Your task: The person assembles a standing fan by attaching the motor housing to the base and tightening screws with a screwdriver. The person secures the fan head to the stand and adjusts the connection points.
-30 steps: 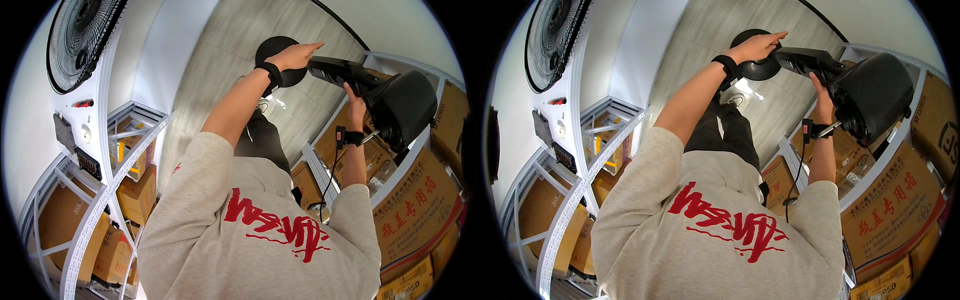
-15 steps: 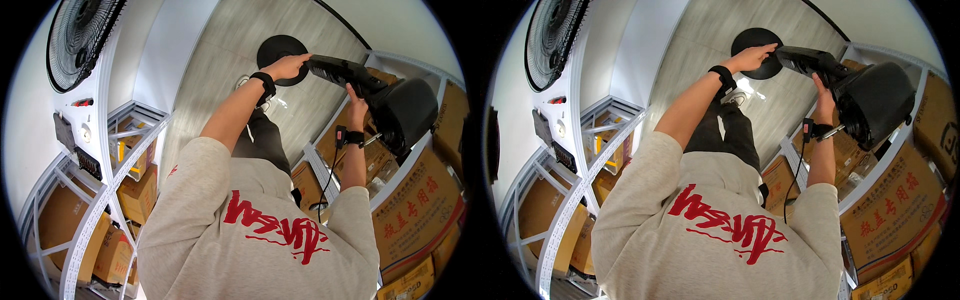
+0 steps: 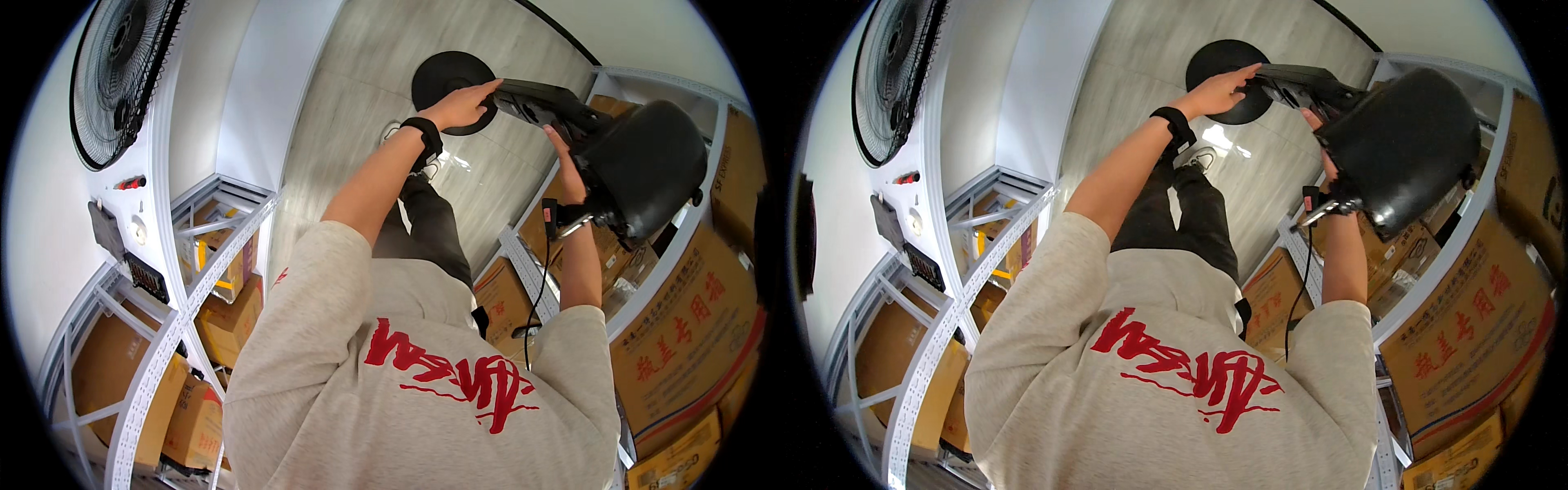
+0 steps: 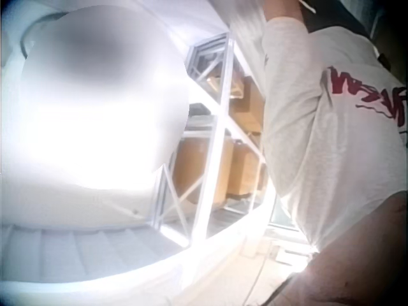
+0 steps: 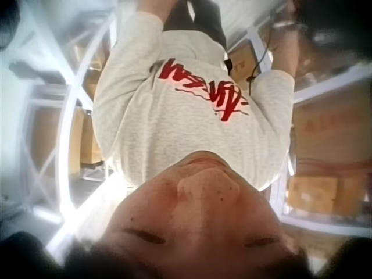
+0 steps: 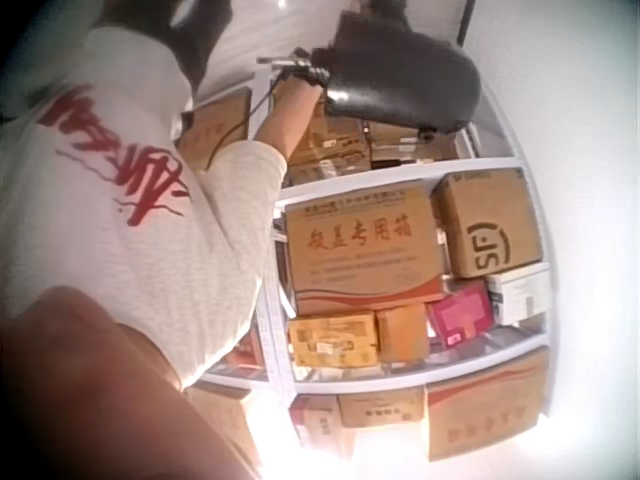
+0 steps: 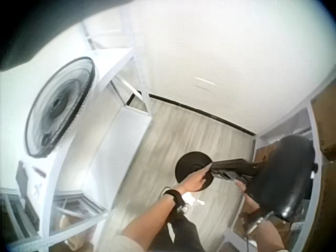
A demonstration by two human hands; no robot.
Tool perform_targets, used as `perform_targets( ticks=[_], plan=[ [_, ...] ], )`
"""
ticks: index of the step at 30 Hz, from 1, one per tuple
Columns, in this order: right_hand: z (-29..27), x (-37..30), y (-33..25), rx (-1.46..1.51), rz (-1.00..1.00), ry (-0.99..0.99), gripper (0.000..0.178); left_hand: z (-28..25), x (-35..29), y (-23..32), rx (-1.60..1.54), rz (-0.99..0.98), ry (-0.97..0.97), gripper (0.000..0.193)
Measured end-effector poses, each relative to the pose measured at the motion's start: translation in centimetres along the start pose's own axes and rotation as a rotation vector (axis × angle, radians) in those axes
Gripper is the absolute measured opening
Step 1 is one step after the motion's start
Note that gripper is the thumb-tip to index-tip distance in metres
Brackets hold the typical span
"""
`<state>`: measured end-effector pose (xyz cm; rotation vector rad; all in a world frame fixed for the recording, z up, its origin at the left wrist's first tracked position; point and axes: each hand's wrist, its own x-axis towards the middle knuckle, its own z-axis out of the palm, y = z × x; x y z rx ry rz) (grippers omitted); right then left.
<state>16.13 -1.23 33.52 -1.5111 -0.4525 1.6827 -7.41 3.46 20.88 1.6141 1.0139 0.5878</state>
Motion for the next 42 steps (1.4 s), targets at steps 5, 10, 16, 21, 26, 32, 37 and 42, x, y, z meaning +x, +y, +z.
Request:
perform_targets(
  ticks=[5, 10, 16, 21, 26, 32, 37, 42],
  plan=[
    [-1.1, 2.0, 0.2, -0.360, -0.008, -0.024, 0.053, -2.9, 4.1, 5.8, -0.009, 0.323, -0.018, 0.087],
    [-2.5, 3.3, 0.0, -0.515, -0.007, -0.026, 0.051, -3.4, 6.8, 9.8, 0.064, 0.239, -0.274, 0.086],
    [-3.1, 5.0, 1.2, -0.689, 0.030, 0.073, 0.049, -3.4, 10.1, 8.4, 0.113, 0.202, -0.376, 0.070],
    [-3.3, 6.3, 0.9, -0.794, 0.077, 0.082, 0.047, -4.0, 11.2, 8.2, 0.143, 0.224, -0.364, 0.067],
    [-3.7, 4.3, -1.9, -0.645, 0.010, -0.032, 0.046, -3.3, 7.5, 7.5, 0.164, 0.270, -0.172, 0.061],
    [-1.9, 3.1, 0.3, -0.573, -0.021, 0.013, 0.045, -4.2, 9.4, 8.8, 0.192, 0.301, -0.326, 0.058],
    [-1.9, 4.2, 0.2, -0.597, -0.041, 0.028, 0.044, -4.6, 9.7, 7.7, 0.219, 0.311, -0.308, 0.057],
    [-4.8, 1.6, -3.6, -0.581, -0.026, 0.021, 0.043, -3.6, 7.5, 7.8, 0.162, 0.281, -0.231, 0.054]
  ],
)
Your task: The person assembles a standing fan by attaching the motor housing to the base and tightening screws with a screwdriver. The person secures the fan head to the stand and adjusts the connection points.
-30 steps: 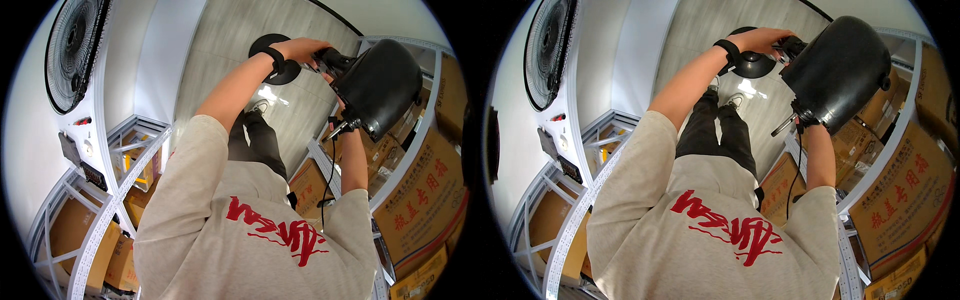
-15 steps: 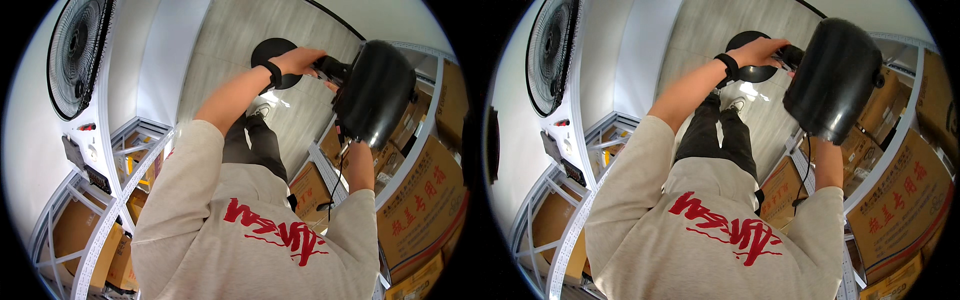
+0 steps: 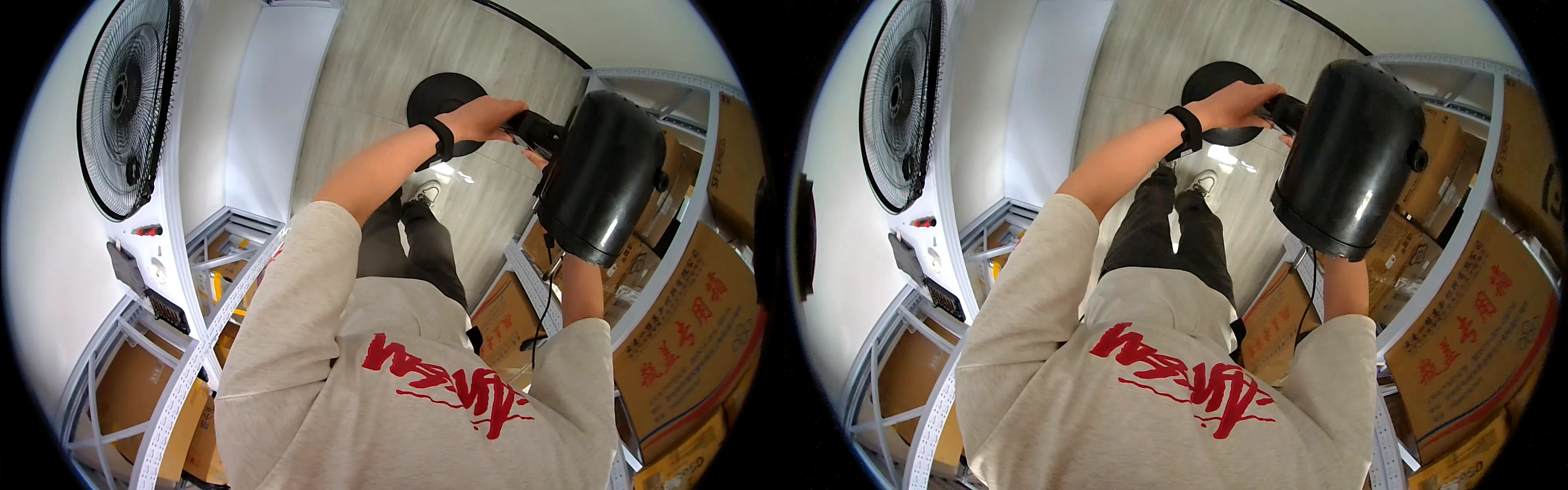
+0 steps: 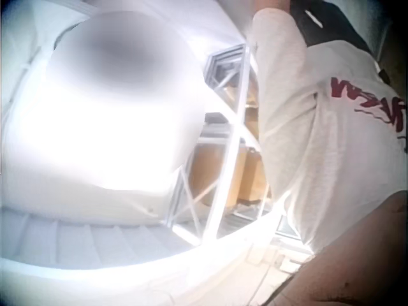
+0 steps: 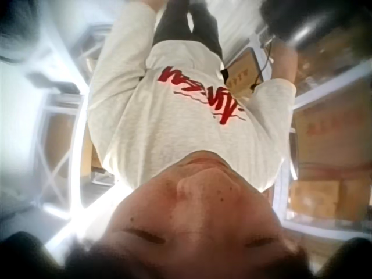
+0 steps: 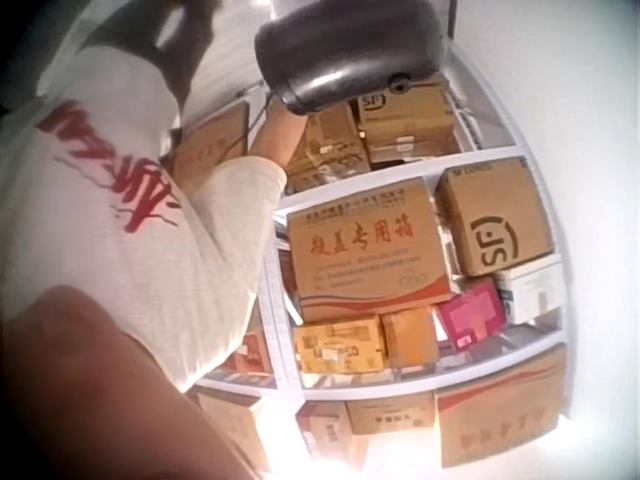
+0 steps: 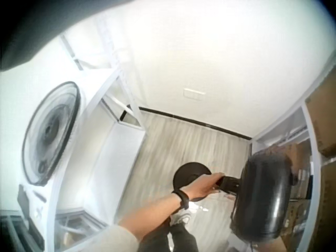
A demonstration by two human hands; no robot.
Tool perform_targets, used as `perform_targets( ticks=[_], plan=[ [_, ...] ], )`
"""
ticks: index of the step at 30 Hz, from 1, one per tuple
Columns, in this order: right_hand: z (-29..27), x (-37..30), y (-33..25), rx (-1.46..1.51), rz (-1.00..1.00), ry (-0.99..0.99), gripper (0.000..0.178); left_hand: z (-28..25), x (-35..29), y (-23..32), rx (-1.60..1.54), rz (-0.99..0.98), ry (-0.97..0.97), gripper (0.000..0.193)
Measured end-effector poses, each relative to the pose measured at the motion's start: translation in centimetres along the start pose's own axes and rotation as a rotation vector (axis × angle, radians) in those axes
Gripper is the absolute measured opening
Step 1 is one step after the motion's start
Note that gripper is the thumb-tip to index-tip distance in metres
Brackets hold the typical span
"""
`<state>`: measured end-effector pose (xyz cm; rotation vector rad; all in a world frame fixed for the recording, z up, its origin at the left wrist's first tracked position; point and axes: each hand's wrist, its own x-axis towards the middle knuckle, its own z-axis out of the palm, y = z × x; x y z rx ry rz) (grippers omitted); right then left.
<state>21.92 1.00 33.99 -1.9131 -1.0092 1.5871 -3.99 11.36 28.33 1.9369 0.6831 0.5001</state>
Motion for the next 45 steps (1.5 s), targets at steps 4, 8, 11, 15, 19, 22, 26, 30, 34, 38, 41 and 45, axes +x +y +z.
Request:
perform_targets(
  ticks=[4, 8, 11, 15, 19, 22, 26, 30, 34, 38, 41, 45],
  plan=[
    [3.4, 0.9, 1.5, 0.017, -0.007, 0.050, 0.042, -1.4, 2.0, -0.4, 0.060, 0.017, -0.164, 0.056],
    [4.6, 3.0, 1.6, -0.004, -0.037, 0.079, 0.041, -1.5, 2.2, -0.9, 0.023, 0.043, -0.112, 0.056],
    [0.2, 1.3, 0.5, -0.020, -0.035, 0.072, 0.040, 0.2, 0.7, -0.3, 0.026, -0.009, 0.037, 0.057],
    [-2.3, -0.6, 0.6, 0.001, -0.013, 0.078, 0.040, 1.7, -0.7, -0.1, -0.008, -0.076, 0.119, 0.054],
    [1.3, -0.6, 2.8, 0.035, -0.003, 0.144, 0.039, 0.5, 0.7, -0.9, 0.040, 0.011, -0.033, 0.052],
    [3.0, 1.3, 3.2, 0.032, -0.031, 0.156, 0.038, -0.5, 2.1, -1.5, 0.045, 0.000, -0.126, 0.051],
    [-1.5, -0.6, 2.0, 0.013, -0.042, 0.160, 0.037, 2.7, -0.2, -0.9, 0.033, -0.065, 0.142, 0.055],
    [-4.5, -2.5, 2.6, 0.019, -0.045, 0.190, 0.037, 4.3, -1.0, -0.5, 0.042, -0.114, 0.192, 0.056],
    [-2.5, -2.3, 4.1, 0.032, -0.057, 0.250, 0.036, 2.2, 0.3, -1.1, 0.029, -0.064, 0.051, 0.056],
    [1.2, -0.2, 5.4, 0.028, -0.078, 0.286, 0.035, 0.4, 1.5, -2.5, 0.010, -0.059, -0.113, 0.056],
    [1.7, 1.1, 5.0, 0.023, -0.101, 0.304, 0.035, 0.3, 2.1, -3.1, 0.020, -0.039, -0.149, 0.056],
    [0.6, 1.0, 4.8, 0.004, -0.124, 0.314, 0.034, 0.7, 2.5, -3.0, 0.038, 0.011, -0.102, 0.054]
  ],
)
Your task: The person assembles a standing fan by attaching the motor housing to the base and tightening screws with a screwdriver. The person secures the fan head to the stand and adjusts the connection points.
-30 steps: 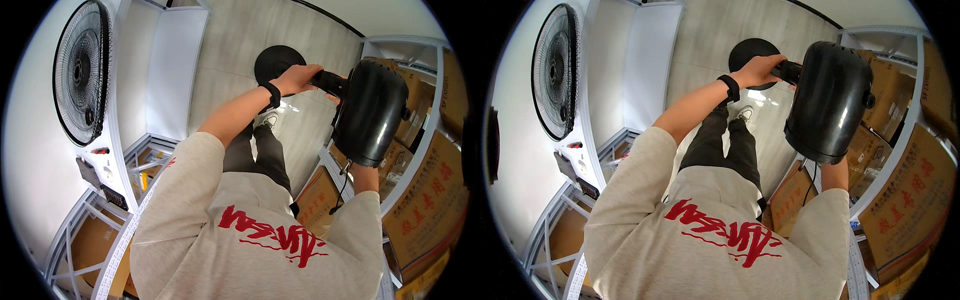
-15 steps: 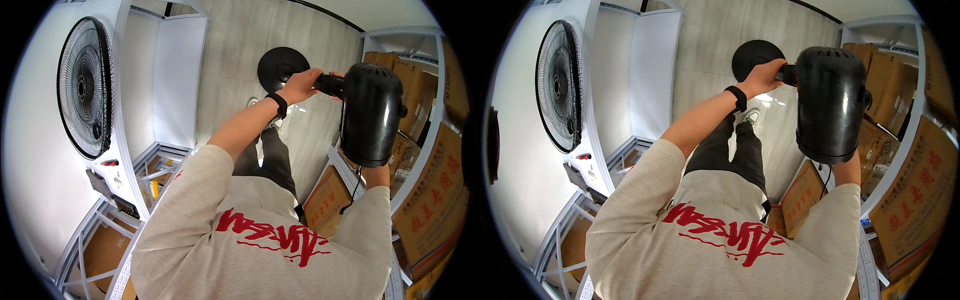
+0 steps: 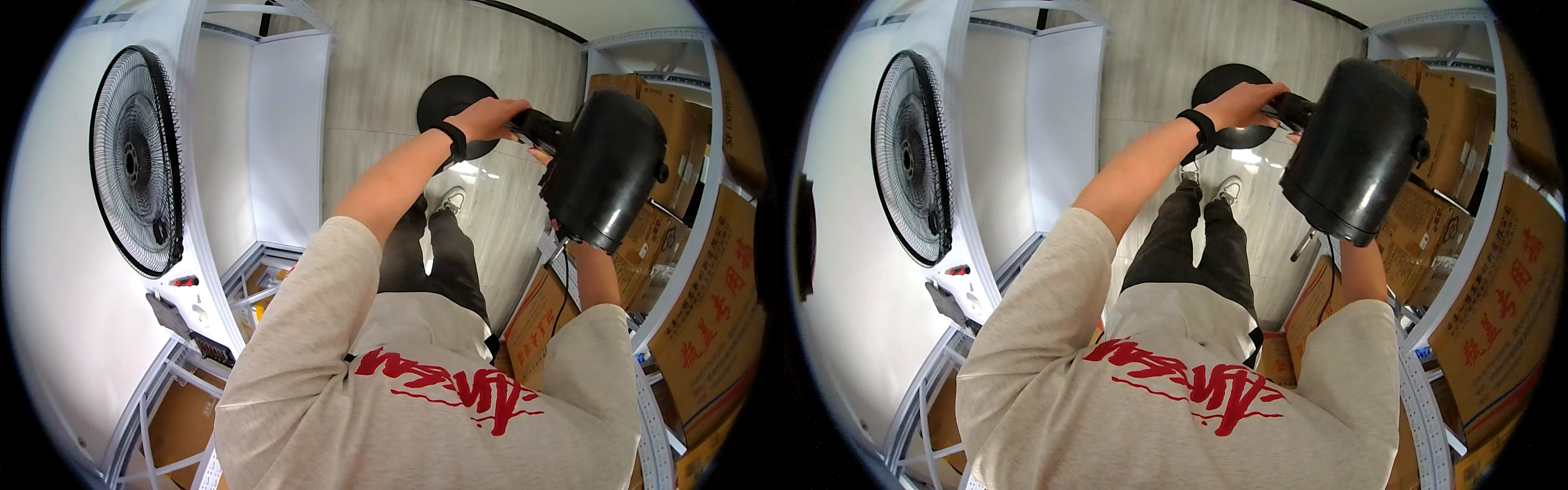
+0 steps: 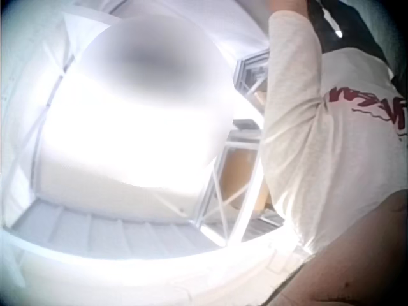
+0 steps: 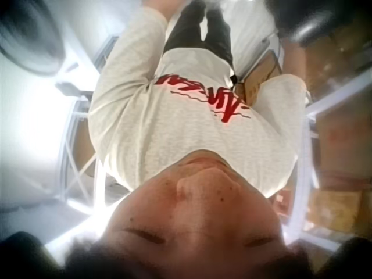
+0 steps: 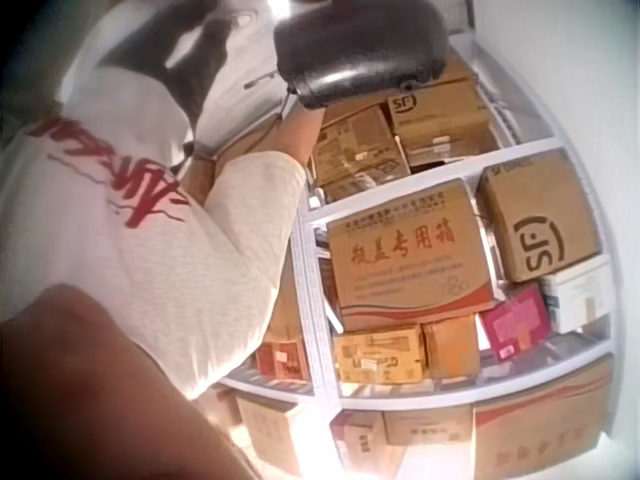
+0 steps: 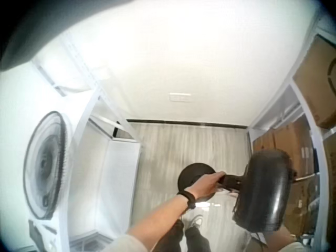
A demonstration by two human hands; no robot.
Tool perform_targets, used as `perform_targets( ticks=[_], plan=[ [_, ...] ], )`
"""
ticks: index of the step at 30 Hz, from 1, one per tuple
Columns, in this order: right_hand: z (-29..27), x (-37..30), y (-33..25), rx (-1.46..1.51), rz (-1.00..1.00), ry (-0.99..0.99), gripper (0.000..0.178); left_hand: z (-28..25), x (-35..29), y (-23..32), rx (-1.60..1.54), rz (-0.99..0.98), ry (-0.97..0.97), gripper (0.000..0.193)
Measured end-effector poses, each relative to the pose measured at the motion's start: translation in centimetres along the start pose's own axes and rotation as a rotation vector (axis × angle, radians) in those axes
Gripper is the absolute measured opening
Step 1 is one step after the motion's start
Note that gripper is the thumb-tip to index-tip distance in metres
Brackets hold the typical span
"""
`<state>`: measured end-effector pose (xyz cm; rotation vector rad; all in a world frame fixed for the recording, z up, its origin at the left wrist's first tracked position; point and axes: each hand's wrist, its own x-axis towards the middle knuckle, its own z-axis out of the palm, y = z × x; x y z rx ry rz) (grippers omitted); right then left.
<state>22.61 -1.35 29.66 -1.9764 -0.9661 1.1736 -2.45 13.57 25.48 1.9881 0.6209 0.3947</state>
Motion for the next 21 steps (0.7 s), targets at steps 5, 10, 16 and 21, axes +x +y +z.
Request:
perform_targets(
  ticks=[5, 10, 16, 21],
  plan=[
    [-0.5, -0.4, 0.6, -0.008, -0.008, 0.024, 0.033, 0.3, 0.0, 0.2, 0.033, -0.002, 0.001, 0.053],
    [-0.2, -1.2, 1.4, -0.014, -0.002, 0.039, 0.032, -0.2, -0.7, -0.1, 0.020, -0.009, 0.004, 0.055],
    [-1.3, -1.1, 1.8, -0.028, -0.044, 0.036, 0.031, 0.7, -1.0, -0.2, -0.005, -0.032, 0.066, 0.057],
    [-1.3, -0.2, 2.7, -0.042, -0.120, 0.052, 0.030, 3.1, -2.2, 0.7, -0.020, -0.109, 0.226, 0.057]
  ],
)
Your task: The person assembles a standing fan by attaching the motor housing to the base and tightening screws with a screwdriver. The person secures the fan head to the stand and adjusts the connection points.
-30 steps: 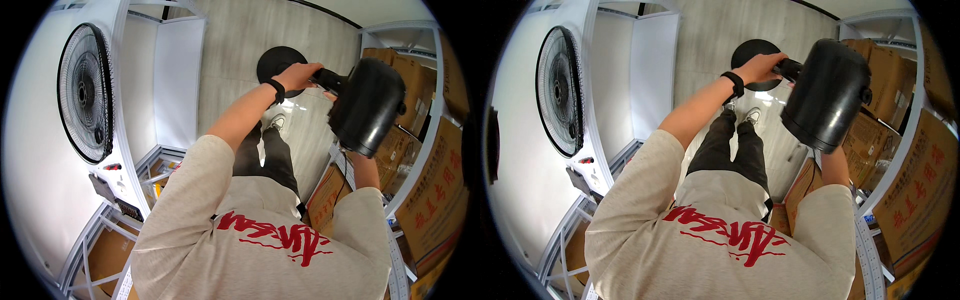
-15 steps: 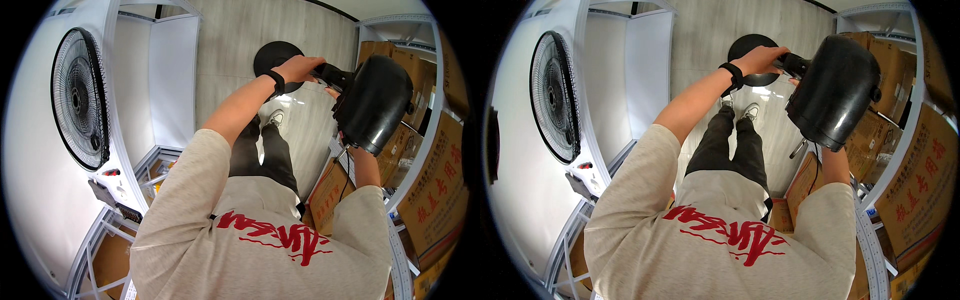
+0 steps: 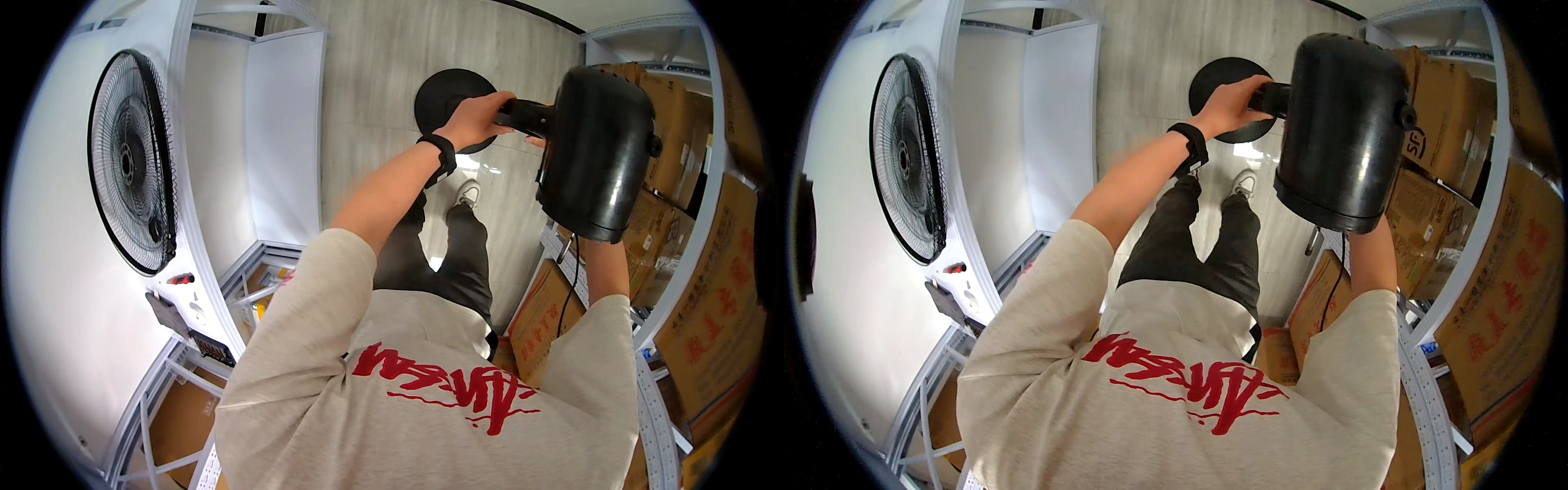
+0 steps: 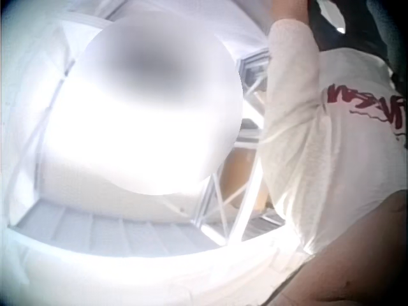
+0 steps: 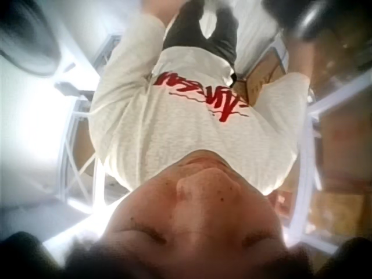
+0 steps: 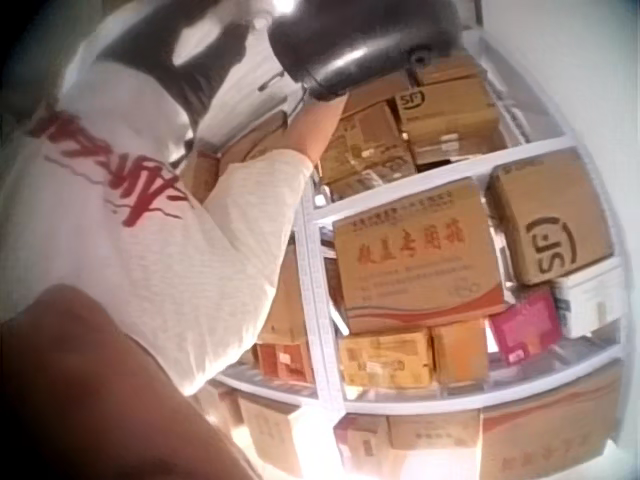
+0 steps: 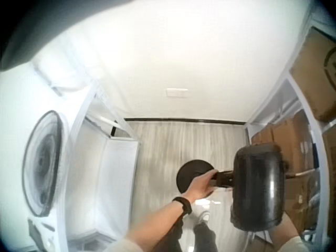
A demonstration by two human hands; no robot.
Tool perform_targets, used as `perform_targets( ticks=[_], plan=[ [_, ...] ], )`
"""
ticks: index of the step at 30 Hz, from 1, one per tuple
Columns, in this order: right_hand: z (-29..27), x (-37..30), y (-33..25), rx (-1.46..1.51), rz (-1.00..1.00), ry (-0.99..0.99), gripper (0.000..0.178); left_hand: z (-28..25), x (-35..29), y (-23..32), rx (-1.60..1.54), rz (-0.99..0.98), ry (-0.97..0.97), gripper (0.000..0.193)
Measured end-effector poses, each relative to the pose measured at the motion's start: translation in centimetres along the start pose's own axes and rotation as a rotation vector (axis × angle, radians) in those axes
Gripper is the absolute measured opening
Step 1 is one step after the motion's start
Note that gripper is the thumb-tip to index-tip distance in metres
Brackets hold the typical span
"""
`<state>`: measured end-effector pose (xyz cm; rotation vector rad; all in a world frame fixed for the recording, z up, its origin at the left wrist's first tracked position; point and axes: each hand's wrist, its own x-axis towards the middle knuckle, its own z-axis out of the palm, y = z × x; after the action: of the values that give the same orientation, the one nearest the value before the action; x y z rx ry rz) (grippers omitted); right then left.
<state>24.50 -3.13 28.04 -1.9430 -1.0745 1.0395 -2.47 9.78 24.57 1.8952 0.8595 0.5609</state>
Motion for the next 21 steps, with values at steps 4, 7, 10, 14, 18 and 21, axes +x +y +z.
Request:
perform_targets(
  ticks=[4, 7, 10, 14, 18, 21],
  plan=[
    [2.0, 1.2, 1.6, -0.041, -0.106, -0.006, 0.029, -0.6, 1.0, -1.0, -0.078, 0.008, -0.073, 0.056],
    [3.3, 2.2, 2.7, -0.075, -0.212, -0.023, 0.029, -1.9, 2.5, -1.9, 0.004, 0.024, -0.218, 0.059],
    [4.7, 2.4, 3.7, -0.099, -0.304, -0.023, 0.028, -1.8, 1.6, -1.6, -0.098, -0.041, -0.201, 0.066],
    [6.4, 3.5, 5.4, -0.138, -0.409, 0.008, 0.027, 1.4, -4.2, -0.4, -0.196, -0.268, 0.068, 0.083],
    [10.5, 4.3, 6.1, -0.186, -0.563, 0.068, 0.027, 10.6, -7.8, -6.4, -0.070, -0.290, 0.313, 0.081],
    [12.0, 1.8, 3.3, -0.144, -0.594, 0.298, 0.033, 8.7, -5.4, 2.1, 0.037, -0.338, 0.325, 0.068]
  ],
)
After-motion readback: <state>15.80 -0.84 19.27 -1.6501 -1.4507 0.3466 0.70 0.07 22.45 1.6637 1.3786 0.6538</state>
